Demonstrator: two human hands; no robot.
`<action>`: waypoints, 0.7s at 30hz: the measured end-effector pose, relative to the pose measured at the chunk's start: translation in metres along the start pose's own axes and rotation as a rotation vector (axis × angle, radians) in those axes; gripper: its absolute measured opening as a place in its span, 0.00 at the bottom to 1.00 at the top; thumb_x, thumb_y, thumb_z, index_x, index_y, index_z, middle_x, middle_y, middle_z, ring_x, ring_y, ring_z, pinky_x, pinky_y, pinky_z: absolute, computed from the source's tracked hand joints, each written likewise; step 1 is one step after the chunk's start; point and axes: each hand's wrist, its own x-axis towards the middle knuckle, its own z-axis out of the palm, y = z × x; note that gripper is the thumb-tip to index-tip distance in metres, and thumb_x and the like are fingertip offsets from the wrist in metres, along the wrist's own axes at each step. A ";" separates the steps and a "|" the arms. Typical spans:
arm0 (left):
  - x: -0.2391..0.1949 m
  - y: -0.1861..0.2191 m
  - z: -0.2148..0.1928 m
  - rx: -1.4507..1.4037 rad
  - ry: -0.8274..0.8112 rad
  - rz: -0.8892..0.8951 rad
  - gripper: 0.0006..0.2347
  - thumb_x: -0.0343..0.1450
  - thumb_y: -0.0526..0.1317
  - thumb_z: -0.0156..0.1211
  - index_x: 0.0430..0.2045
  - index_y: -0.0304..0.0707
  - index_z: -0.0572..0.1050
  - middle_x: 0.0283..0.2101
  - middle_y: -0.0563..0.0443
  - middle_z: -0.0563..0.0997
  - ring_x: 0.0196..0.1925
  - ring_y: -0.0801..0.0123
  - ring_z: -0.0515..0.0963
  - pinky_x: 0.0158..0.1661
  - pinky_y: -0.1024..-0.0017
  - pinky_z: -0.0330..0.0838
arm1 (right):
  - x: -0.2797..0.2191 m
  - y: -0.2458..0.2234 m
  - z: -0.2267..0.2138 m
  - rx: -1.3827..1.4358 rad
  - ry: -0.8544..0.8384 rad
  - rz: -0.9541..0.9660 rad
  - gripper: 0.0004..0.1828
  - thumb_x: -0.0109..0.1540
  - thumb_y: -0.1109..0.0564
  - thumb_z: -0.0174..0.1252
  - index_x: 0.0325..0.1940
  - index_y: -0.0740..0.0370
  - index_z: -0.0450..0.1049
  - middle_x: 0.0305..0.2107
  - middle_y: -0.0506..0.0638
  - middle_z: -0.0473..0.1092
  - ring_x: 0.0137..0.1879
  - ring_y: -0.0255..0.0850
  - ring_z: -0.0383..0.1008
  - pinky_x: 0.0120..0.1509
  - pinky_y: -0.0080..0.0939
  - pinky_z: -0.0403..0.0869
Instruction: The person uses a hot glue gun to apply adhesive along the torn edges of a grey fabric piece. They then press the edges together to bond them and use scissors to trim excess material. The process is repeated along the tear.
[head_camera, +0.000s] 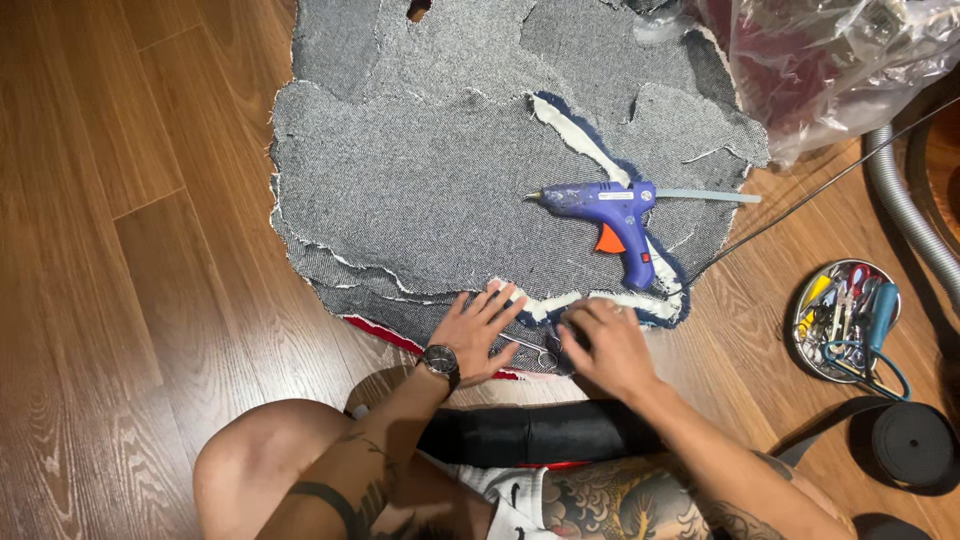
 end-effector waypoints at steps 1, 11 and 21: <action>-0.001 -0.001 -0.006 0.008 -0.015 0.013 0.33 0.72 0.59 0.41 0.75 0.53 0.51 0.75 0.47 0.57 0.74 0.52 0.60 0.64 0.42 0.57 | 0.000 0.004 -0.003 0.039 0.005 0.040 0.18 0.66 0.38 0.51 0.49 0.45 0.79 0.47 0.45 0.75 0.60 0.42 0.72 0.57 0.48 0.67; 0.002 -0.003 0.001 0.114 0.035 0.026 0.37 0.73 0.65 0.39 0.71 0.35 0.54 0.73 0.40 0.58 0.75 0.53 0.59 0.65 0.49 0.58 | 0.001 -0.024 -0.029 0.134 -0.068 0.028 0.14 0.66 0.47 0.53 0.49 0.51 0.79 0.47 0.50 0.76 0.60 0.44 0.72 0.57 0.46 0.67; 0.014 -0.021 0.009 0.072 -0.037 0.075 0.34 0.73 0.61 0.44 0.69 0.34 0.56 0.71 0.38 0.61 0.74 0.53 0.60 0.63 0.53 0.62 | 0.003 -0.018 -0.008 0.117 0.005 -0.027 0.13 0.65 0.46 0.55 0.47 0.50 0.80 0.47 0.48 0.75 0.58 0.46 0.73 0.55 0.46 0.69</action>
